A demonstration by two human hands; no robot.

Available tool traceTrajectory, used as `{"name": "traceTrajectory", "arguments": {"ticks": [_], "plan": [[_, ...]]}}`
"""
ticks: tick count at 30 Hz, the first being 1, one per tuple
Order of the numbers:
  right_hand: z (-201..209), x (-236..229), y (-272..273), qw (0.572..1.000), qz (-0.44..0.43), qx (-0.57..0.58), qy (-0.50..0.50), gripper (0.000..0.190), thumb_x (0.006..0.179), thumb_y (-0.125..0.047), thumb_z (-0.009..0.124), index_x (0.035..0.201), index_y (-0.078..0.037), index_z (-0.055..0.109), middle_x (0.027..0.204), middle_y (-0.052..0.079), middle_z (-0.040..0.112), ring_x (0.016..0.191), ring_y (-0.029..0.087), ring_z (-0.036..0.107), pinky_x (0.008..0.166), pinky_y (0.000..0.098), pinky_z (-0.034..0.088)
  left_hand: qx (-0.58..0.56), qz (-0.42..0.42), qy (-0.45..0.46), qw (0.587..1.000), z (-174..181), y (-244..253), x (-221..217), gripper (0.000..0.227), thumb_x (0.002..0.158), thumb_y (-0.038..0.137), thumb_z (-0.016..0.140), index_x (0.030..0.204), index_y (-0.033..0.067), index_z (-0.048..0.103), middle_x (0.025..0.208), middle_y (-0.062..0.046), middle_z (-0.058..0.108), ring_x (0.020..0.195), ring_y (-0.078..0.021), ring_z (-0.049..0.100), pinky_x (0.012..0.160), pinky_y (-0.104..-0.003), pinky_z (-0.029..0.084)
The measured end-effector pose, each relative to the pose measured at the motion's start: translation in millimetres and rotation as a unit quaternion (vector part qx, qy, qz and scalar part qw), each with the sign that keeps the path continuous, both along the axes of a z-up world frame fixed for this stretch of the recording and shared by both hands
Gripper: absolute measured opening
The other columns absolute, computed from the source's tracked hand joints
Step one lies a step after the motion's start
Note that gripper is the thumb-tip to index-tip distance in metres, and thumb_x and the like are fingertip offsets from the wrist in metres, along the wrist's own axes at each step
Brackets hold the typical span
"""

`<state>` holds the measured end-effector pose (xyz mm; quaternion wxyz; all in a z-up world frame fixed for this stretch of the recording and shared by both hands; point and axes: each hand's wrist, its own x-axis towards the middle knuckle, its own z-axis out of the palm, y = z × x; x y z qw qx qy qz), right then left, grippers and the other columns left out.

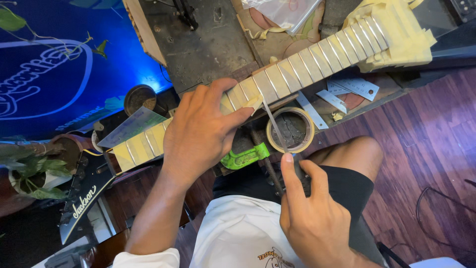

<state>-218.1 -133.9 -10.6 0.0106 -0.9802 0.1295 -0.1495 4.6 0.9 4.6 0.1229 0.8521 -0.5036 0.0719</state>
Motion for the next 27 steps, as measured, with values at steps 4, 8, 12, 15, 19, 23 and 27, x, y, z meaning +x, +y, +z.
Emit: {"name": "traceTrajectory", "arguments": {"ticks": [4,8,12,15,19,23,27], "plan": [[15.1,51.2,0.7,1.000,0.015,-0.006,-0.005,0.051,0.097,-0.014,0.061,0.148,-0.012,0.063,0.122,0.008,0.066,0.063,0.017,0.068,0.037,0.0310,0.042,0.003,-0.003,-0.003,1.000,0.1,-0.2,-1.9,0.035,0.086,0.012,0.075,0.118,0.0270,0.074,0.135,-0.016,0.059,0.097,-0.0384,0.059,0.076,-0.051,0.048],[25.9,76.7,-1.3,0.989,-0.007,0.114,0.090,0.073,0.086,-0.016,0.066,0.156,-0.016,0.049,0.127,0.011,0.053,0.061,0.039,0.069,0.035,0.0548,0.054,-0.013,0.012,0.005,1.000,1.5,1.3,-4.0,0.022,0.094,0.019,0.075,0.115,0.0268,0.074,0.137,-0.014,0.059,0.096,-0.0386,0.060,0.076,-0.052,0.049],[9.2,14.5,-7.4,0.988,0.007,0.152,0.021,0.059,0.097,-0.013,0.064,0.155,-0.013,0.054,0.129,0.007,0.061,0.081,0.020,0.071,0.036,0.0401,0.051,-0.015,0.001,0.003,1.000,3.1,0.2,-1.3,0.030,0.089,0.016,0.078,0.117,0.0267,0.075,0.135,-0.014,0.059,0.097,-0.0372,0.058,0.077,-0.050,0.048],[4.9,6.0,-6.7,0.987,0.013,0.162,-0.016,0.049,0.099,-0.015,0.060,0.148,-0.009,0.062,0.128,0.005,0.065,0.094,0.017,0.073,0.045,0.0350,0.056,-0.012,0.004,-0.006,1.000,9.6,-1.4,-2.9,0.030,0.085,0.018,0.076,0.112,0.0304,0.076,0.133,-0.011,0.059,0.097,-0.0354,0.059,0.078,-0.049,0.046],[16.1,64.1,-8.3,0.988,0.034,0.150,-0.012,0.056,0.097,-0.011,0.065,0.152,-0.004,0.055,0.121,0.011,0.059,0.066,0.028,0.065,0.040,0.0416,0.053,-0.012,0.006,-0.010,1.000,3.5,-0.6,-2.7,0.035,0.085,0.016,0.076,0.117,0.0292,0.075,0.135,-0.013,0.060,0.097,-0.0359,0.059,0.077,-0.048,0.048],[34.5,74.4,-24.2,0.957,0.035,0.285,-0.036,0.051,0.102,-0.013,0.058,0.152,-0.003,0.054,0.126,0.016,0.062,0.102,0.037,0.065,0.072,0.0490,0.052,-0.037,0.014,0.013,0.999,4.2,1.0,-3.0,0.019,0.095,0.023,0.076,0.113,0.0283,0.077,0.135,-0.013,0.061,0.096,-0.0371,0.061,0.073,-0.050,0.047],[29.7,32.7,-40.7,0.913,-0.042,0.394,-0.093,0.048,0.102,-0.013,0.057,0.148,-0.001,0.062,0.133,0.009,0.074,0.115,0.021,0.070,0.100,0.0326,0.052,-0.032,0.008,0.022,0.999,-1.2,3.5,-0.5,0.028,0.086,0.015,0.081,0.109,0.0301,0.080,0.141,-0.013,0.062,0.106,-0.0379,0.062,0.078,-0.050,0.048]]}}
